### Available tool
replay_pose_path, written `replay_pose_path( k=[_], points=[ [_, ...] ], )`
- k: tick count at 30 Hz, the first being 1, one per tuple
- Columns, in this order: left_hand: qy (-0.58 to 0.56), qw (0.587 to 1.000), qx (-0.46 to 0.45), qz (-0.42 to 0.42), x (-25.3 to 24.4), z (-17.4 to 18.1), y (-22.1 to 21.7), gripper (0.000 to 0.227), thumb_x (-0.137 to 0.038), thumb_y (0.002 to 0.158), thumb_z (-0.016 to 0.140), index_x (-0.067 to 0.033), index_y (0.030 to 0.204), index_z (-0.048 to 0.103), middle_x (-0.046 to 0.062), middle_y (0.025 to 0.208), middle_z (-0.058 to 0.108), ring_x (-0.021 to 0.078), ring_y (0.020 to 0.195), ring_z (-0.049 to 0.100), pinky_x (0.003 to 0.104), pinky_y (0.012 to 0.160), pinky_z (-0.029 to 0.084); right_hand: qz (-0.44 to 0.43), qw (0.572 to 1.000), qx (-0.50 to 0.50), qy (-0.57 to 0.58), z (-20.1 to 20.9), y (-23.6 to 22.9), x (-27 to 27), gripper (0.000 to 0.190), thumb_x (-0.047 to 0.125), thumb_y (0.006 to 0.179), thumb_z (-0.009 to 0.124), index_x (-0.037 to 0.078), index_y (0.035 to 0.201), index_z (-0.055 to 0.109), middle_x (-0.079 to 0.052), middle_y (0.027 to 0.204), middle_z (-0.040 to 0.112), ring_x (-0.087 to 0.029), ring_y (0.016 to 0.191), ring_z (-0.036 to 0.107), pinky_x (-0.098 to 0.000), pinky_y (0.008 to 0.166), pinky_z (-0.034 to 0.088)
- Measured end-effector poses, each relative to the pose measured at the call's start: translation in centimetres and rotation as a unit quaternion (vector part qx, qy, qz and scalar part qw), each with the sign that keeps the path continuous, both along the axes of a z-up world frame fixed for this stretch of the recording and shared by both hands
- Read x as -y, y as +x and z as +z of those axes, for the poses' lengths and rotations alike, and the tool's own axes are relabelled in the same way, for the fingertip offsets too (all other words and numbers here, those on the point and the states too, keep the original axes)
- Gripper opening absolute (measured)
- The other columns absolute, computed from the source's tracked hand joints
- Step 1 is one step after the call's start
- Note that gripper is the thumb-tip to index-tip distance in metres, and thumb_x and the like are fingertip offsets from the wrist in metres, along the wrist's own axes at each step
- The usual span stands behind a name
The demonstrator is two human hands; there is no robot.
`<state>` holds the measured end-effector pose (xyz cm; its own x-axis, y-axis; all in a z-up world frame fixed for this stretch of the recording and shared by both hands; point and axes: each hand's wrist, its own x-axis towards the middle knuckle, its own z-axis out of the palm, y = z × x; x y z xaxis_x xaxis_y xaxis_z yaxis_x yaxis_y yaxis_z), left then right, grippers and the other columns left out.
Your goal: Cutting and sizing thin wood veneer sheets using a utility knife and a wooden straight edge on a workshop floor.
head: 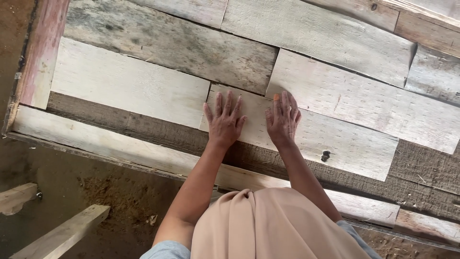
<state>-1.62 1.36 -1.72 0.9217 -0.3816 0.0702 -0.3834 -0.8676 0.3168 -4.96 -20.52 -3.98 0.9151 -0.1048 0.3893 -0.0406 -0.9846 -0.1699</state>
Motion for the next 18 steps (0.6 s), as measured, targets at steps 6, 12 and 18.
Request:
replay_pose_path(
  k=[6, 12, 18],
  points=[
    [0.007, 1.0, -0.023, 0.002, 0.1, 0.4, -0.1, 0.064, -0.055, 0.103, 0.047, -0.0316, 0.162, 0.034, 0.007, 0.172, 0.019, 0.0433, 0.157, 0.011, 0.08, 0.115, 0.006, 0.006, 1.0, 0.006, -0.002, 0.8, -0.2, -0.2, 0.053, 0.044, 0.104, 0.052, 0.016, 0.15, 0.054, -0.011, 0.162, 0.037, -0.036, 0.146, 0.031, -0.0492, 0.101, 0.037],
    [-0.019, 0.999, -0.029, 0.012, 0.7, 0.8, -0.3, 0.064, -0.049, 0.103, 0.05, -0.0324, 0.162, 0.032, 0.007, 0.172, 0.02, 0.0431, 0.157, 0.011, 0.079, 0.115, 0.005, 0.011, 0.999, 0.018, 0.027, 2.2, -2.1, -0.2, 0.048, 0.044, 0.101, 0.06, 0.015, 0.139, 0.061, -0.013, 0.16, 0.04, -0.039, 0.144, 0.036, -0.0516, 0.104, 0.04],
    [-0.016, 0.999, 0.027, 0.033, 2.8, -0.6, -0.8, 0.069, -0.029, 0.093, 0.057, -0.0186, 0.16, 0.039, 0.013, 0.171, 0.022, 0.0471, 0.155, 0.013, 0.076, 0.116, 0.007, -0.007, 0.998, 0.042, 0.051, 2.1, -6.2, 0.7, 0.038, 0.031, 0.097, 0.065, 0.02, 0.134, 0.064, -0.009, 0.151, 0.049, -0.037, 0.14, 0.043, -0.0512, 0.104, 0.043]
  ],
)
